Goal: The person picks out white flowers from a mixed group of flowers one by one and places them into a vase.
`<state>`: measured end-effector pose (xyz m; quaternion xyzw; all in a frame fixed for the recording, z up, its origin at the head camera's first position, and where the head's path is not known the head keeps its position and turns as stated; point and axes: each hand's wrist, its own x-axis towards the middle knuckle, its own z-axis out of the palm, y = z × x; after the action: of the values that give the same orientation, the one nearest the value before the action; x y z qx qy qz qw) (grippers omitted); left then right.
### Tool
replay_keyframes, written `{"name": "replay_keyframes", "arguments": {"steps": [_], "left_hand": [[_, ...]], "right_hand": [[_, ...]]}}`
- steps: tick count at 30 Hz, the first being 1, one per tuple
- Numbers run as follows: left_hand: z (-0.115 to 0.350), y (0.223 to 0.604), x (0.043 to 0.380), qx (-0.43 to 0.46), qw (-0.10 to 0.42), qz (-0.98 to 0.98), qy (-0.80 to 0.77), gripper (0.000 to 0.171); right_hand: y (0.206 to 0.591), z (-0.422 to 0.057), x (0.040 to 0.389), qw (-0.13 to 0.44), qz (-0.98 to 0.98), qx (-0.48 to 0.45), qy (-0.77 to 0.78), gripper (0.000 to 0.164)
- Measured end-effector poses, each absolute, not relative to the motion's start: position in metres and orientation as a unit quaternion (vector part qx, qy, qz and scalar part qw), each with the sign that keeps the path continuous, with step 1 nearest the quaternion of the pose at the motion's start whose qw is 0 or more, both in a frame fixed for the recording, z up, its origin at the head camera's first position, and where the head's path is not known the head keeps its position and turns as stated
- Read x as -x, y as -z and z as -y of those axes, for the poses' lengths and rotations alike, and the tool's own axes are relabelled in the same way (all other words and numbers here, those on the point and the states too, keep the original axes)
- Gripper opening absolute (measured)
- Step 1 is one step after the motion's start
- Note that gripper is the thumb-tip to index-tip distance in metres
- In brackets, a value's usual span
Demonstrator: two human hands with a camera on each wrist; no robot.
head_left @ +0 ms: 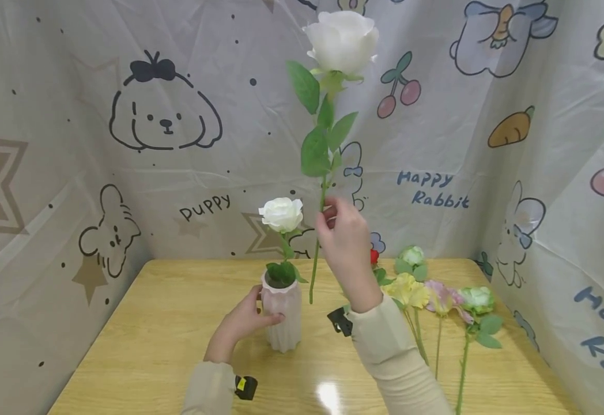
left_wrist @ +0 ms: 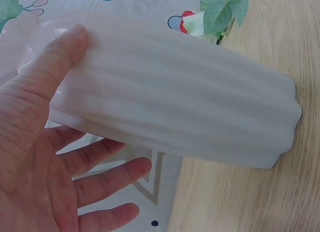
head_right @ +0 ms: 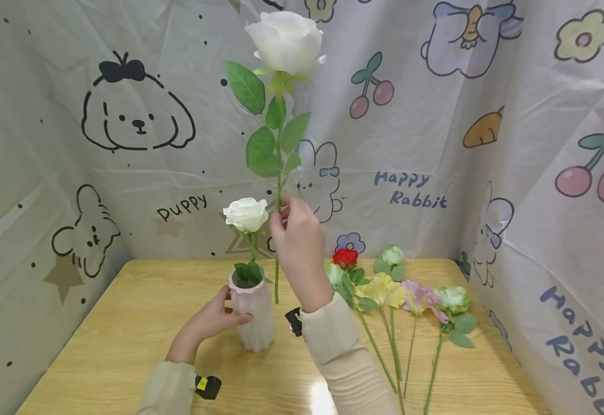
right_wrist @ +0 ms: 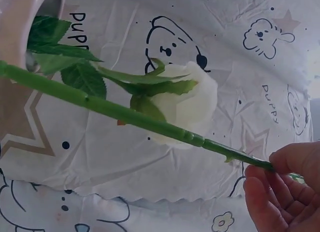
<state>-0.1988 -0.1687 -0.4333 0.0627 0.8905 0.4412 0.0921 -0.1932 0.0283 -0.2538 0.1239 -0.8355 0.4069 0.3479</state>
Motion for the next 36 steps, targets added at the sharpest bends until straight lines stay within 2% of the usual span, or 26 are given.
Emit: {"name": "replay_keyframes", "arguments": {"steps": [22, 30, 36], "left_hand": [[0.166, 0.426, 0.204, -0.07, 0.097, -0.883, -0.453, 0.089], [0.167, 0.431, 0.201, -0.063, 0.099, -0.879, -0.462, 0.089], [0.168, 0.433, 0.199, -0.068, 0.096, -0.878, -0.464, 0.09]], "right_hand": [[0.227, 0.001, 0.19, 0.395, 0.789, -0.196, -0.427, 0.015], [0.258, 0.019, 0.2, 0.385, 0.794, -0.212, -0.42, 0.015], [0.292, 0.028, 0.202, 0.351, 0.82, -0.224, -0.393, 0.014]]}}
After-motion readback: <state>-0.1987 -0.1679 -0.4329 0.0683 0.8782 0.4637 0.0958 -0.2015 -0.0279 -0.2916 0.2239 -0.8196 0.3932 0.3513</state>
